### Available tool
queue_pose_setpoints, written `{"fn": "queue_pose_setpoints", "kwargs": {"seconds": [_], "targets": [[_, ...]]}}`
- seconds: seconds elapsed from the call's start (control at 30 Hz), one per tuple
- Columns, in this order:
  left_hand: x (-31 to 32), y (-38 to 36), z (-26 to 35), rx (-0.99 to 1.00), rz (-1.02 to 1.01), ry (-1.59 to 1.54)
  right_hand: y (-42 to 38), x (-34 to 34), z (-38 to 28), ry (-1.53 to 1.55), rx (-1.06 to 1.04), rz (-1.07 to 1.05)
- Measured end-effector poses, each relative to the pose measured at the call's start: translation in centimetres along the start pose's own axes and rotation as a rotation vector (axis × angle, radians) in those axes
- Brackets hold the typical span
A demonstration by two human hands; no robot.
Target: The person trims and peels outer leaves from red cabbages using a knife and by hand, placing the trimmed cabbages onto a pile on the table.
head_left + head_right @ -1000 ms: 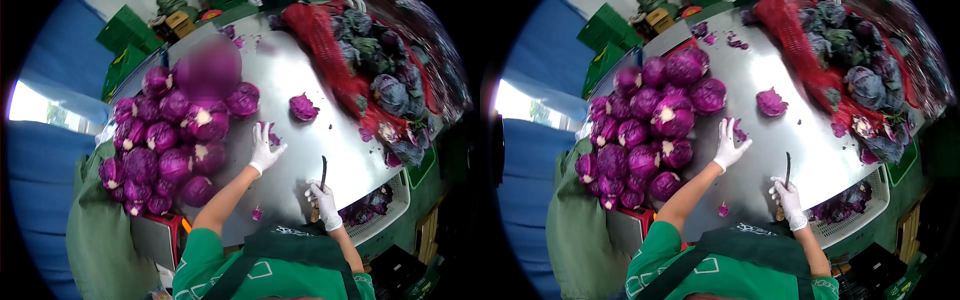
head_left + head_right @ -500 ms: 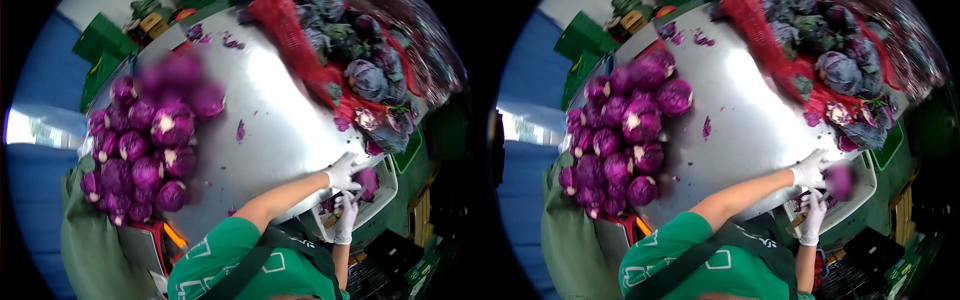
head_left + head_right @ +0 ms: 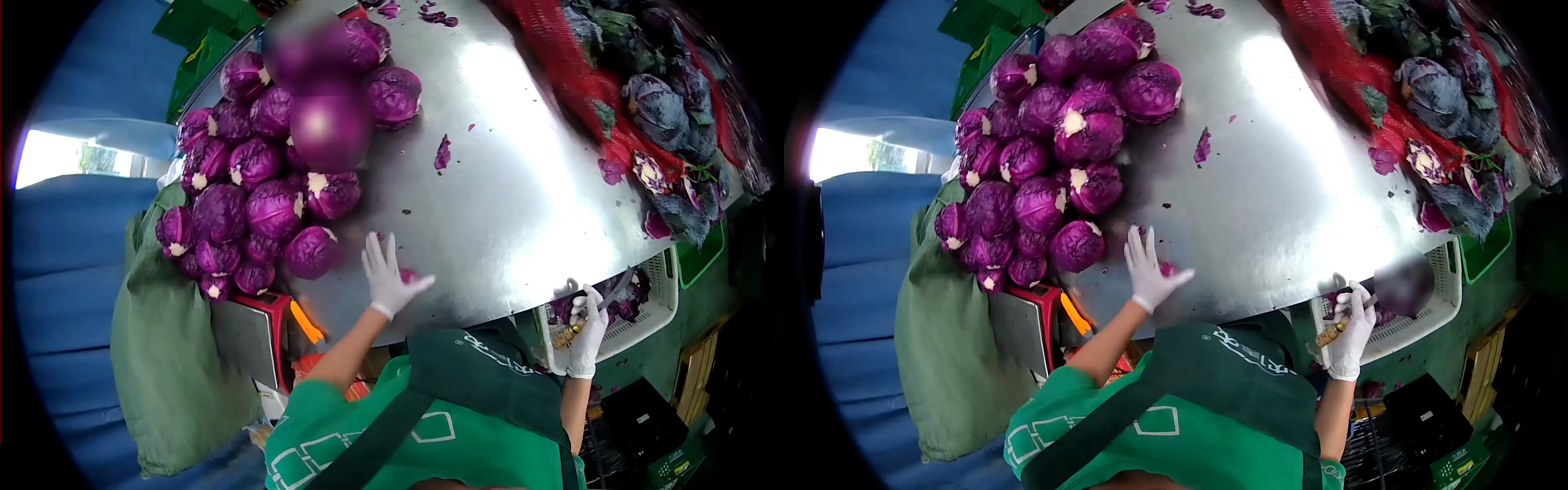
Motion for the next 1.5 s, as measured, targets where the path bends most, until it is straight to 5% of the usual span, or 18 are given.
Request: {"fn": "queue_pose_setpoints", "kwargs": {"seconds": [0.2,0.3,0.4,0.53,0.57,0.63,0.67,0.73,0.83,0.9,1.07,1.2,1.37,1.43,1.5], "targets": [[1.7,18.1,5.6,-0.003,0.206,-0.044,-0.5,-1.4,-1.0,-0.032,-0.047,0.027],[5.1,21.6,14.0,0.186,0.201,-0.174,-0.6,-4.7,0.0,0.036,-0.056,0.109],[9.3,18.1,27.9,0.619,0.145,-0.305,-0.6,-7.8,0.9,0.077,-0.039,0.218],[9.5,10.0,45.3,1.131,-0.787,-0.631,-0.6,-10.8,-0.1,0.101,-0.039,0.325],[7.8,11.2,48.0,1.241,-0.513,-0.742,-0.7,-11.6,-0.5,0.104,-0.033,0.37],[4.8,18.3,52.6,1.023,-0.402,-1.111,-0.4,-13.4,-0.5,0.129,-0.06,0.425],[-0.3,22.2,54.4,1.104,0.033,-1.034,-0.2,-14.3,-0.2,0.153,-0.058,0.445],[-2.2,31.6,56.9,0.953,0.323,-0.78,0.3,-15.3,0.3,0.186,-0.04,0.472],[0.9,42.9,57.3,0.609,0.188,-0.379,1.5,-15.5,0.8,0.226,-0.021,0.476],[5.5,45.6,56.0,0.622,0.03,-0.468,2.6,-14.8,0.7,0.265,-0.002,0.447],[1.7,32.4,50.0,0.964,0.398,-0.503,6.9,-12.4,-3.7,0.193,-0.067,0.347],[1.2,25.6,42.8,0.684,0.274,-0.535,12.9,-9.2,-10.8,-0.08,-0.315,0.223],[4.6,27.8,35.2,0.219,0.064,-0.904,21.4,-1.8,-19.6,-0.249,-0.735,0.071],[3.0,29.5,35.2,0.13,0.041,-0.986,23.1,2.1,-20.5,-0.291,-0.314,-0.06],[1.8,30.1,36.2,0.199,-0.188,-1.07,24.7,6.3,-18.9,-0.337,-0.417,-0.133]]}}
Point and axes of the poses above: each hand's wrist, its own y-axis towards the middle knuckle, its own x-axis out of the palm, z = x × y, the point moved 5 cm from there along y, towards the middle knuckle, and after that the axes turned 1 degree about y, right-handed, at the moved point
